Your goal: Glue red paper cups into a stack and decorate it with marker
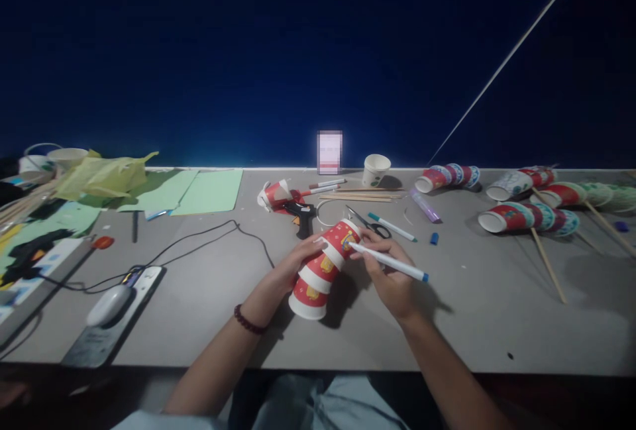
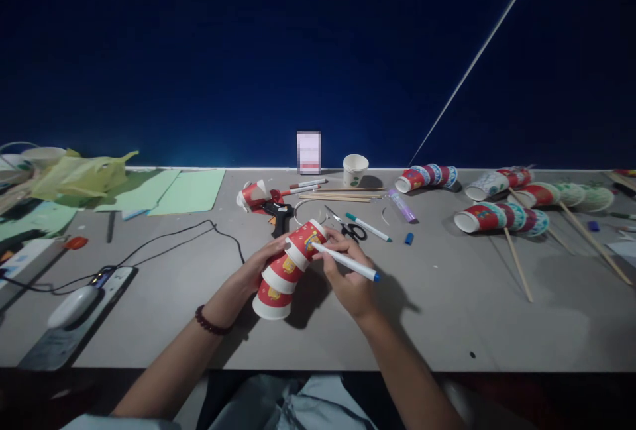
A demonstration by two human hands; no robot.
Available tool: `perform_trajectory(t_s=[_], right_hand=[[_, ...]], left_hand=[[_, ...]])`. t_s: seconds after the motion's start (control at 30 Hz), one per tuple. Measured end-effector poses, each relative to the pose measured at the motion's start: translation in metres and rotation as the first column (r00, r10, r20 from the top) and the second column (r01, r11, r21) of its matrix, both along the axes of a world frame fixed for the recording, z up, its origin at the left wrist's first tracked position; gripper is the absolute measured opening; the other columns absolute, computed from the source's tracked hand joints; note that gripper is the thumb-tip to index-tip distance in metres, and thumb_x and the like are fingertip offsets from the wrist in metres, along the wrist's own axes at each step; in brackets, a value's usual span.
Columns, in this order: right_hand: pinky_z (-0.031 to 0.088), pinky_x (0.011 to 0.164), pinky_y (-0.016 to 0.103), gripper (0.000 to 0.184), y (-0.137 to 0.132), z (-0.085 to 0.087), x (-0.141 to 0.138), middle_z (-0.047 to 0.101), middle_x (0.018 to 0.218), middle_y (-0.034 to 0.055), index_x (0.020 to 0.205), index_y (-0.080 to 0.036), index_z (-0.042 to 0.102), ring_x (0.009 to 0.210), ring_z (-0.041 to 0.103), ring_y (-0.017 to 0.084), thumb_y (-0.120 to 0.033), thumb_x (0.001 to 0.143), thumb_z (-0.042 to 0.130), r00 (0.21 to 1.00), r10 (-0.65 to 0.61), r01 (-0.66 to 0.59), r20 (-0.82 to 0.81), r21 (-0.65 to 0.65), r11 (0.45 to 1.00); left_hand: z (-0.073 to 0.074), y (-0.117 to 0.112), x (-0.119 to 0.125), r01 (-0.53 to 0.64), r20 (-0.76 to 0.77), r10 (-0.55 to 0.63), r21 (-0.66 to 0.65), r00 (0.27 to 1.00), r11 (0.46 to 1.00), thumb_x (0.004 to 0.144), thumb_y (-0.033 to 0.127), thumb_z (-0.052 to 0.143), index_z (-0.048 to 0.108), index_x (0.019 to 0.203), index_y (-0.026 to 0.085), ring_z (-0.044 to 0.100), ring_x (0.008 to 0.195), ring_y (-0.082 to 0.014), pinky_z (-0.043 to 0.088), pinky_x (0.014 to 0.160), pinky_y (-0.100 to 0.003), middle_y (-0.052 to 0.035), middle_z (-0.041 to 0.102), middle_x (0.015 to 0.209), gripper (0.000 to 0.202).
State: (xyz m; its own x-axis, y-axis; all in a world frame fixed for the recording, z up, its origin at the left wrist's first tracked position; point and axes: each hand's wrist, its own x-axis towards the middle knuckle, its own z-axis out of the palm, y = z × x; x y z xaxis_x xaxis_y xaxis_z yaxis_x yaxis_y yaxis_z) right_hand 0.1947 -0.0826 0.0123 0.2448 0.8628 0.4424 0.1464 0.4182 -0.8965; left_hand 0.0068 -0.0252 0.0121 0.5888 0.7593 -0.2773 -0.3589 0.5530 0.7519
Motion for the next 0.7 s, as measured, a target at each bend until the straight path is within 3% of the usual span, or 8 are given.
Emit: perform_trajectory(t_s=[0.17, 0.47, 0.7], right_hand=[[0.058, 0.095, 0.045, 0.007, 0.0, -0.0007, 0.0014, 0.077, 0.084, 0.0061, 0.086, -0.025, 0.067, 0.115, 0.069, 0.027, -0.029, 0.09, 0.063, 0.999, -0.005, 0.006, -0.038, 0.015, 1.0], [0.052, 0.105, 0.043, 0.007, -0.0001, -0.0013, 0.0014, 0.078, 0.099, 0.0062, 0.084, -0.026, 0.068, 0.121, 0.066, 0.025, -0.021, 0.087, 0.065, 0.999, 0.048, -0.049, 0.025, 0.029, 0.998], [0.057, 0.095, 0.045, 0.003, 0.0, -0.0009, 0.0009, 0.078, 0.082, 0.0057, 0.091, -0.024, 0.065, 0.115, 0.069, 0.027, -0.027, 0.091, 0.063, 0.998, -0.01, 0.011, -0.058, 0.024, 1.0]], left_hand=[[0.0011, -0.0017, 0.0005, 0.027, 0.018, -0.028, 0.022, 0.999, 0.999, 0.077, 0.038, 0.078, 0.065, 0.127, 0.012, 0.071, 0.077, -0.0208, 0.055, 0.068, -0.028, -0.0138, 0.076, 0.104, 0.058], [0.0015, -0.0015, 0.0004, 0.007, 0.052, -0.008, 0.023, 0.999, 1.0, 0.077, 0.035, 0.078, 0.068, 0.122, 0.013, 0.072, 0.078, -0.0206, 0.056, 0.068, -0.027, -0.013, 0.077, 0.104, 0.05], [0.001, -0.0011, 0.0013, 0.024, 0.024, -0.024, 0.027, 0.999, 0.999, 0.076, 0.037, 0.079, 0.067, 0.126, 0.013, 0.072, 0.076, -0.0199, 0.055, 0.069, -0.026, -0.0131, 0.077, 0.104, 0.057]])
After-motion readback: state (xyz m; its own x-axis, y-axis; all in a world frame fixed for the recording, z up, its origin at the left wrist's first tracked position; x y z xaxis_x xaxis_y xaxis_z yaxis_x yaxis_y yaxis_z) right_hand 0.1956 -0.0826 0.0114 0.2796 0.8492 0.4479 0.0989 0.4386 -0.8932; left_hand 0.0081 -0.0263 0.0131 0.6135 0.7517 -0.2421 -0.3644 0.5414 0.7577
